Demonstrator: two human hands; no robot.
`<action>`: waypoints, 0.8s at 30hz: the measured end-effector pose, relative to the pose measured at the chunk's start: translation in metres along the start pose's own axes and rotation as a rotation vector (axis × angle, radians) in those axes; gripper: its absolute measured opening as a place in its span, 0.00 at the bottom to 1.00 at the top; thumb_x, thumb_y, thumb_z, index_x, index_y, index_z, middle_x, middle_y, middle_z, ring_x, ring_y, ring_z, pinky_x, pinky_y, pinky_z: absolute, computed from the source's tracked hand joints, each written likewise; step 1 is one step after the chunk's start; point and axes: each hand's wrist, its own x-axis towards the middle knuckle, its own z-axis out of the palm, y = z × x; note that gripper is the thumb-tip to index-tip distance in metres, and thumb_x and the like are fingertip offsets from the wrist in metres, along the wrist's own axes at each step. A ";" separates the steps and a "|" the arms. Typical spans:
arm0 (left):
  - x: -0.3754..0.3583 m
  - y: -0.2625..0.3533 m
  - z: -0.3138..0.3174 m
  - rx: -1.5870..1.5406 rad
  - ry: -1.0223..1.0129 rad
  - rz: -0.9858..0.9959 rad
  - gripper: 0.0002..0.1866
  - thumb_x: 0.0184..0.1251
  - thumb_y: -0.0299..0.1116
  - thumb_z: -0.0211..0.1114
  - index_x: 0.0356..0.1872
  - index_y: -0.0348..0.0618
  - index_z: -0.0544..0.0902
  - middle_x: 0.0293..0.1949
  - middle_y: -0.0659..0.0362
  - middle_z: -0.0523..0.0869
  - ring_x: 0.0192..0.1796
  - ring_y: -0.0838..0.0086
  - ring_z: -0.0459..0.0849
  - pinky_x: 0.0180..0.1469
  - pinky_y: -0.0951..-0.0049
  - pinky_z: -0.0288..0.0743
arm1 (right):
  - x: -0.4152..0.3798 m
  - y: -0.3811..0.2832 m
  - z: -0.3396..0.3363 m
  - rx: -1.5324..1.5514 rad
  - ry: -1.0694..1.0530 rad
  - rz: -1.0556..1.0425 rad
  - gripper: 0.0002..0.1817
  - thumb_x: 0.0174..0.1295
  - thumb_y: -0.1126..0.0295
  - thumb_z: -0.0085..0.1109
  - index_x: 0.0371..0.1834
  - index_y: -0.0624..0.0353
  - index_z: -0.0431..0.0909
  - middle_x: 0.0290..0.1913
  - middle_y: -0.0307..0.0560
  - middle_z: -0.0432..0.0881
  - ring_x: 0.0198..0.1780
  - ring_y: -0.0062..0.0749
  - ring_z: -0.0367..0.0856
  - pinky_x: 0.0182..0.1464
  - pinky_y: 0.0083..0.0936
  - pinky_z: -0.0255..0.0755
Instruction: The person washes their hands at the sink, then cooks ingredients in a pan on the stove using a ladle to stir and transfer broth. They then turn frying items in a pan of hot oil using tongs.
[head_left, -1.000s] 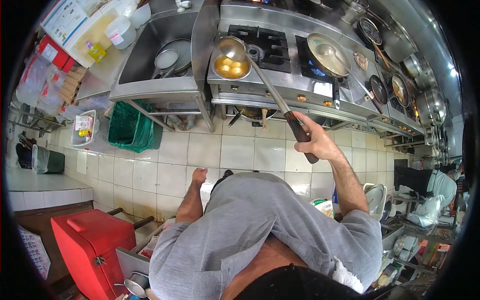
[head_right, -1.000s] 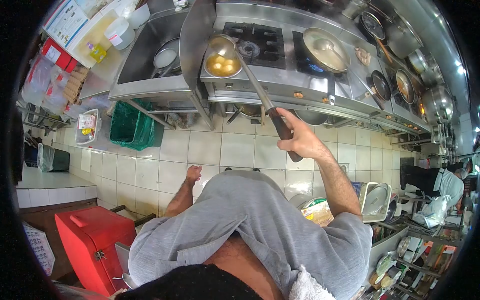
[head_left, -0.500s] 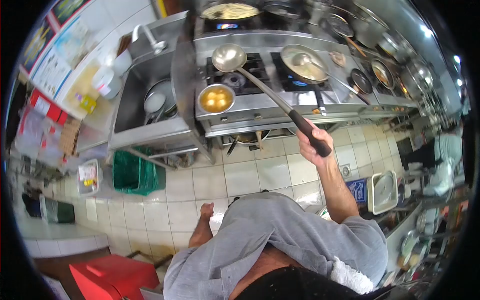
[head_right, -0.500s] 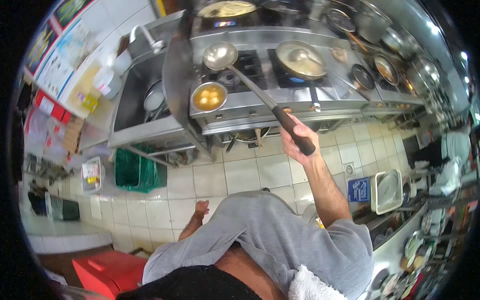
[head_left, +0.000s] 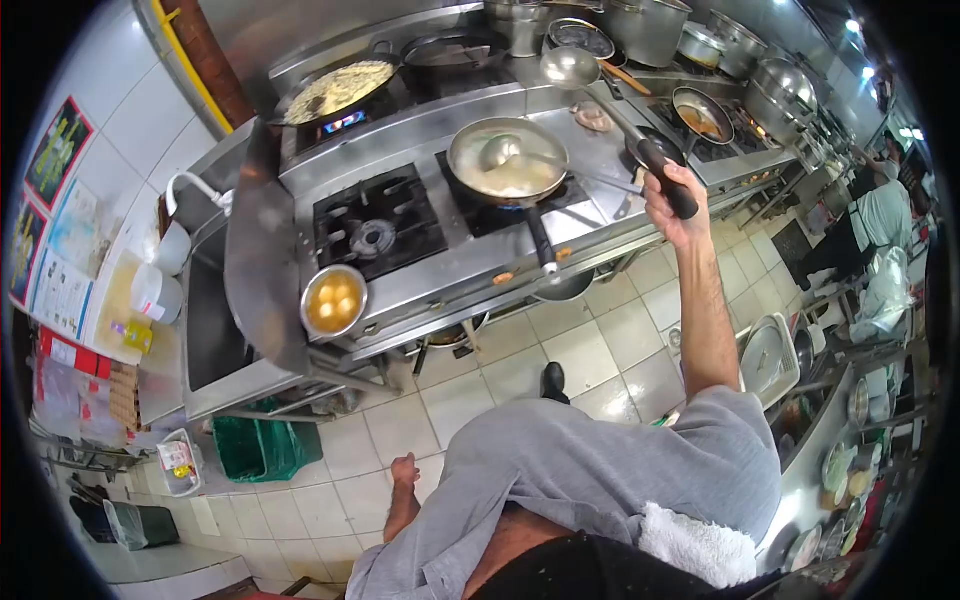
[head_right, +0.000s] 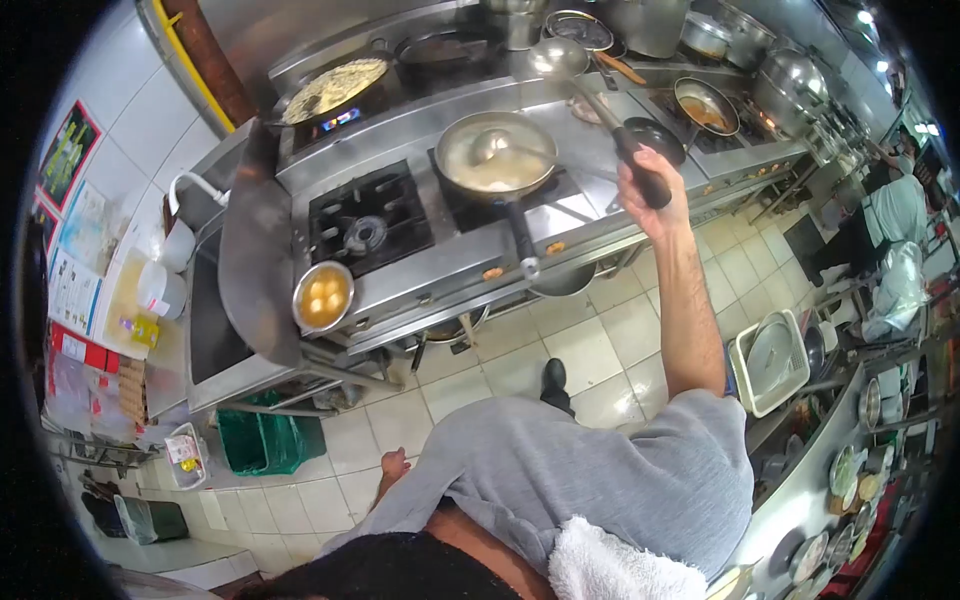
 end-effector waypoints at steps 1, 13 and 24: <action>-0.001 0.006 0.018 -0.016 0.006 -0.008 0.14 0.55 0.38 0.58 0.31 0.34 0.72 0.18 0.57 0.73 0.15 0.72 0.73 0.12 0.76 0.68 | 0.014 -0.010 -0.023 -0.002 0.001 0.005 0.17 0.55 0.66 0.49 0.46 0.62 0.63 0.23 0.43 0.66 0.12 0.19 0.58 0.09 0.12 0.53; -0.043 0.112 0.207 -0.036 0.118 0.048 0.19 0.56 0.41 0.59 0.39 0.32 0.73 0.26 0.55 0.76 0.24 0.72 0.77 0.17 0.77 0.70 | 0.208 -0.054 -0.185 -0.285 0.116 -0.039 0.30 0.47 0.75 0.55 0.57 0.60 0.58 0.25 0.44 0.71 0.20 0.25 0.68 0.18 0.20 0.60; -0.051 0.097 0.212 -0.034 0.202 0.006 0.17 0.56 0.40 0.60 0.36 0.34 0.72 0.23 0.55 0.76 0.20 0.73 0.75 0.16 0.76 0.69 | 0.252 -0.106 -0.280 -1.265 0.140 -0.151 0.39 0.35 0.78 0.55 0.61 0.59 0.60 0.33 0.46 0.75 0.28 0.25 0.73 0.30 0.21 0.67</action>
